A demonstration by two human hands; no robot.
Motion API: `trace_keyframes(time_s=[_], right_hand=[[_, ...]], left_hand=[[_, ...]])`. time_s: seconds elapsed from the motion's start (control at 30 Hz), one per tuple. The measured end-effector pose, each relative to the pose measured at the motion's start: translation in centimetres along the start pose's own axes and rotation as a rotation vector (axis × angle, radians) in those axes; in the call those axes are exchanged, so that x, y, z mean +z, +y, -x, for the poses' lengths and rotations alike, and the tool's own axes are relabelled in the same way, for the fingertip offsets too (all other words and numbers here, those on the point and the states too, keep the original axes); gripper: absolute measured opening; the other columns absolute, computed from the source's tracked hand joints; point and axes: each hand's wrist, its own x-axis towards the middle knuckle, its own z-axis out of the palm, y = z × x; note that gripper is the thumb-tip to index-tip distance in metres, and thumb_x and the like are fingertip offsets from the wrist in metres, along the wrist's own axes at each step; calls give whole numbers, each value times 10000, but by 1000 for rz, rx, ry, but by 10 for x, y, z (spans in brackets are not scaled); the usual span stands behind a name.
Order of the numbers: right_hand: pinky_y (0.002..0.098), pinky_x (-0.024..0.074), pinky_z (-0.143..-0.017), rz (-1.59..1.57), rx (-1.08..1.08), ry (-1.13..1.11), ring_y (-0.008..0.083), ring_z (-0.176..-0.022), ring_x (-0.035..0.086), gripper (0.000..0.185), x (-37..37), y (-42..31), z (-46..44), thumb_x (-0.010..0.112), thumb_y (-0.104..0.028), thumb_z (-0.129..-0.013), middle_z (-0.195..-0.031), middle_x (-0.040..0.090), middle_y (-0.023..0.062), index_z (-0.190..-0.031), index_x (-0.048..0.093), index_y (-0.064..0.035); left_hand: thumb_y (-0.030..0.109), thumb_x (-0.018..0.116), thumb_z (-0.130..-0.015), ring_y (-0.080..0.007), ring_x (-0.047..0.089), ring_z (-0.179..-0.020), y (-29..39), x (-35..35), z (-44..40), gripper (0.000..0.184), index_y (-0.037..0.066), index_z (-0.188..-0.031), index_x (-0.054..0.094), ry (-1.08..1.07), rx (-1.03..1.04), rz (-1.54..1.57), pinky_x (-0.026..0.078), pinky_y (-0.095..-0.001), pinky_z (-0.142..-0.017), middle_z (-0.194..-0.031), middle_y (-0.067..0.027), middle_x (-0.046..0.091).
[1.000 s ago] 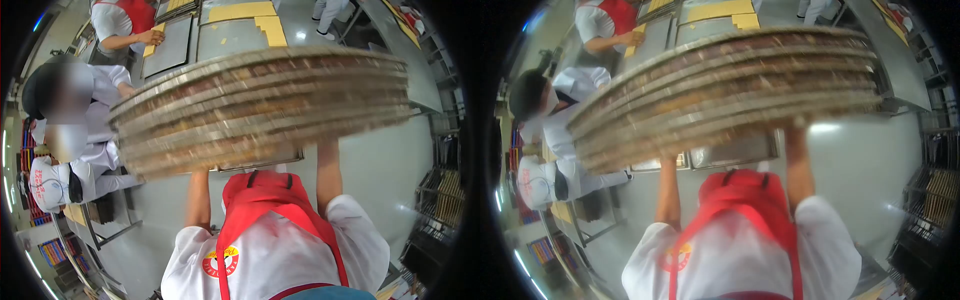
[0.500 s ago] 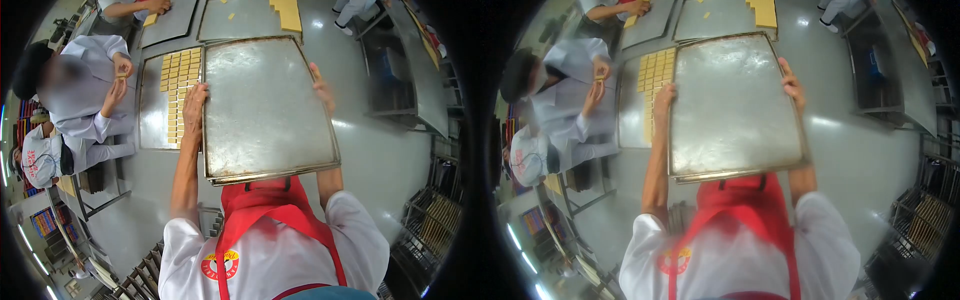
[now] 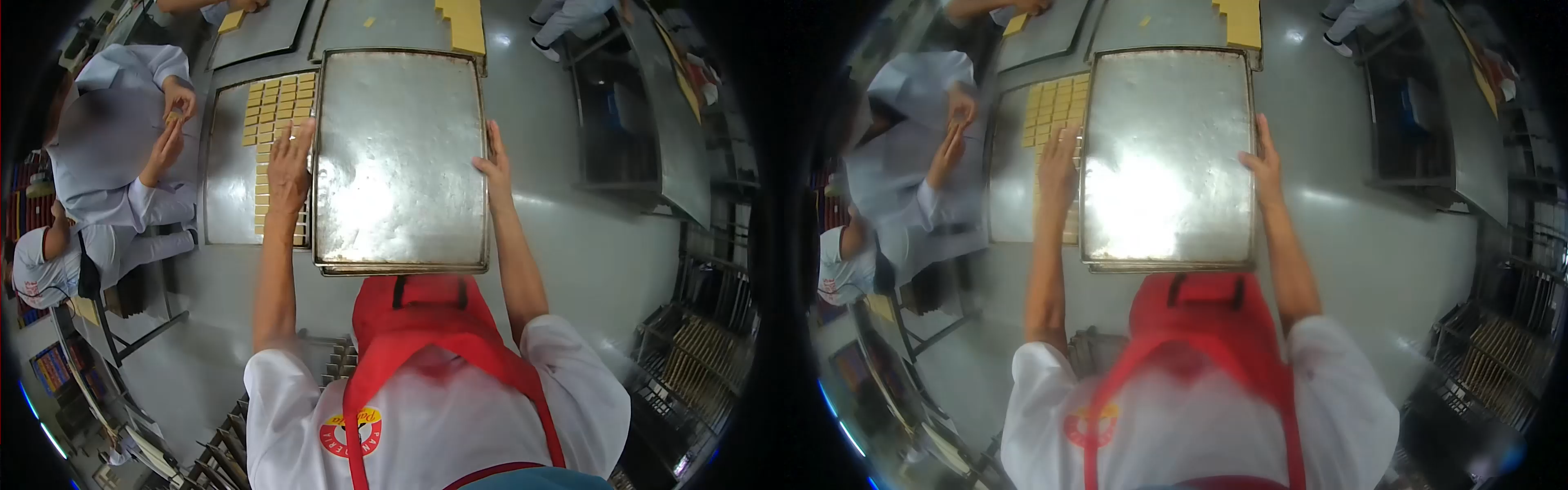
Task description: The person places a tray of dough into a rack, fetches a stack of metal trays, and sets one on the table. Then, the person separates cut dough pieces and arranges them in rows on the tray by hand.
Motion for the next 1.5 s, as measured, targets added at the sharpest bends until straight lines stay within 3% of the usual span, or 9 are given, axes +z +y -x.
trace_keyframes(time_s=[0.17, 0.23, 0.37, 0.6, 0.7, 0.93, 1.17, 1.3, 1.5], right_hand=[[364, 442, -1097, 323, -192, 120, 285, -1277, 604, 458, -2, -87, -10, 704, -37, -885, -1362, 644, 168, -1334, 645, 32], [346, 546, -900, -239, -228, -170, 275, -1009, 694, 264, 2, -157, -2, 696, -12, -894, -1089, 719, 166, -1151, 711, 46], [423, 530, -674, -473, -424, -451, 259, -793, 655, 163, -42, -263, 28, 696, -129, -965, -935, 686, 136, -1075, 709, -9], [326, 475, -523, -1279, -725, -674, 213, -716, 598, 143, -139, -336, 31, 792, -215, -908, -881, 652, 71, -955, 761, -84], [303, 479, -523, -1212, -495, -729, 201, -729, 606, 101, -191, -353, 23, 811, -156, -862, -912, 650, 35, -933, 754, -112], [387, 548, -627, -1235, -1107, -1084, 245, -808, 644, 199, -188, -338, -28, 843, -176, -809, -1047, 665, 39, -952, 717, -119], [393, 517, -906, -202, -534, -795, 266, -1053, 669, 358, -128, -258, -112, 746, -294, -913, -1197, 697, 150, -1165, 716, -41], [412, 494, -1008, 617, -566, -624, 327, -1166, 665, 526, -41, -104, -247, 655, -432, -979, -1266, 711, 169, -1301, 670, -16], [480, 488, -1006, 870, -248, -856, 459, -1152, 633, 636, 15, -14, -303, 517, -551, -1012, -1188, 695, 277, -1222, 674, 28]], left_hand=[[-40, 617, -902, -376, 539, -1361, 14, -51, 27, 536, 73, -1424, 578, 215, -247, -6, 439, -471, -1127, -1416, -125, 625], [41, 643, -956, -382, 590, -1292, 57, -85, 43, 397, 29, -1352, 623, 277, -512, 25, 492, -457, -1058, -1343, -153, 660], [185, 701, -988, -308, 637, -1171, 189, -108, 62, 456, -4, -1390, 595, 557, -1094, 208, 538, -400, -949, -1314, -181, 663], [452, 727, -961, -310, 606, -1200, 339, -34, 84, 831, -24, -1546, 378, 474, -1552, 334, 522, -431, -958, -1425, -210, 570], [571, 707, -935, -307, 584, -1239, 370, -23, 66, 951, -12, -1577, 315, 470, -1741, 718, 514, -427, -950, -1462, -199, 542], [611, 687, -934, -232, 582, -1158, 394, -16, 45, 873, 7, -1514, 440, 518, -1764, 866, 507, -322, -745, -1425, -129, 560], [522, 725, -948, -267, 551, -1298, 387, 9, 44, 852, -39, -1510, 414, 774, -1734, 1044, 481, -383, -1047, -1446, -170, 538], [558, 685, -963, -254, 579, -1268, 371, -3, 28, 876, -112, -1463, 427, 895, -1852, 1295, 457, -366, -1085, -1431, -182, 549], [625, 610, -976, -315, 528, -1337, 337, -11, 16, 885, -75, -1486, 428, 987, -2009, 1275, 448, -438, -1097, -1486, -201, 513]])
